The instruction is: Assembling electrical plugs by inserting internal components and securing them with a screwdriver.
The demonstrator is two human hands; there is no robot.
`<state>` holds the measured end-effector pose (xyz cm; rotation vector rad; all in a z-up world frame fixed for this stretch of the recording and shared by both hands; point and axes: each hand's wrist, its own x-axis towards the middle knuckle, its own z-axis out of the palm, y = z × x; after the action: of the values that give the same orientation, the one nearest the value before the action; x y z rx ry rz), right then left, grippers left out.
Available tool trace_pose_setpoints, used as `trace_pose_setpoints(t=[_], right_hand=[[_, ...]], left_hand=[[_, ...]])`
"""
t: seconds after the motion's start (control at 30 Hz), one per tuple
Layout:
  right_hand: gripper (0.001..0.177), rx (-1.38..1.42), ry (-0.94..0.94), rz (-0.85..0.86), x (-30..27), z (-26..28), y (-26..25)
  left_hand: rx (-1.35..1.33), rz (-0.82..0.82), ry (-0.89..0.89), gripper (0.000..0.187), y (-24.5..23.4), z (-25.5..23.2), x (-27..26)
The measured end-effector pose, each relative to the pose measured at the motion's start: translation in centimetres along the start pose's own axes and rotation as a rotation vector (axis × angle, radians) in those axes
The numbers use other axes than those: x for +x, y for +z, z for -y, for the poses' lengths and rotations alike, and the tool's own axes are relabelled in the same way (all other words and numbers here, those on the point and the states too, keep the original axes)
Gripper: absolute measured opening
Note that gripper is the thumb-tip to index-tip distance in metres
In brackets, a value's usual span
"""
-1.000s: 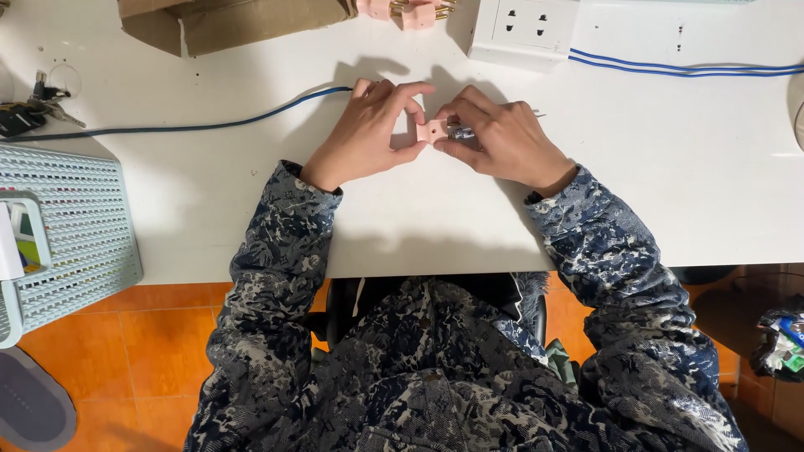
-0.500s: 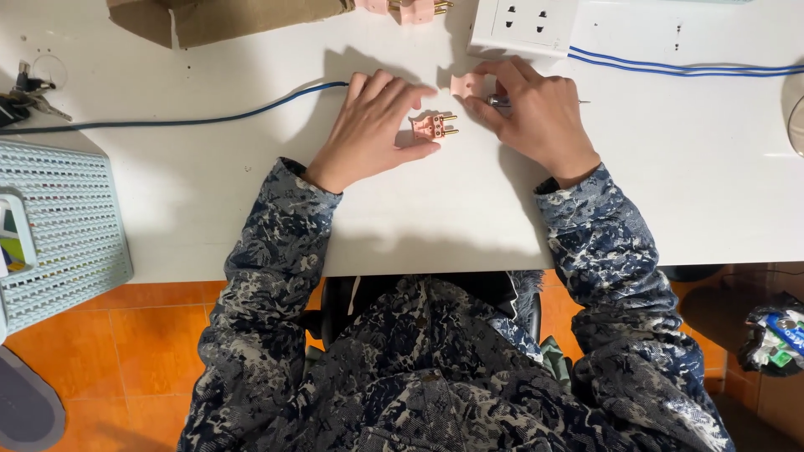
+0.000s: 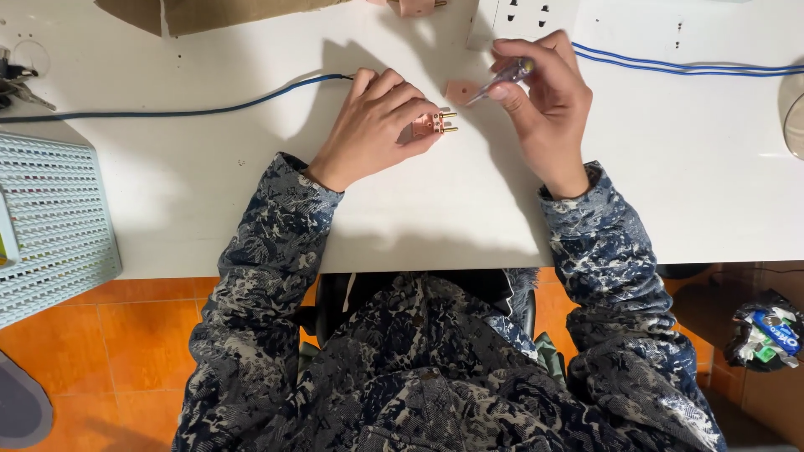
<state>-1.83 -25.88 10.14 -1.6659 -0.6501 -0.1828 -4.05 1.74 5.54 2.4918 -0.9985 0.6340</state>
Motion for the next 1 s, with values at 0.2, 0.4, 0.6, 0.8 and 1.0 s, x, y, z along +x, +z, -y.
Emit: trace_pose_setpoints(t=[0.2,0.4,0.6,0.8,1.0], right_hand=[[0.043,0.127,-0.038,0.09,-1.0,-0.6,1.8],[0.042,0.059,-0.019,0.105,-1.1,-0.4,2.2],[0.031,0.075,0.015,0.071,-0.7,-0.1,2.6],[0.033,0.021,0.003,0.016,-0.8,-0.9,3.2],[0.03,-0.026,-0.016,0.038,-0.9,-1.3,2.9]], left_hand=[[0.028,0.017,0.025,0.027,0.2,0.1,-0.2],[0.008,0.011,0.033,0.029,0.1,0.1,-0.1],[-0.006,0.002,0.035,0.028,0.3,0.1,-0.3],[0.02,-0.022,0.042,0.029,0.4,0.1,-0.3],[0.003,-0.013,0.029,0.028,0.8,0.1,-0.4]])
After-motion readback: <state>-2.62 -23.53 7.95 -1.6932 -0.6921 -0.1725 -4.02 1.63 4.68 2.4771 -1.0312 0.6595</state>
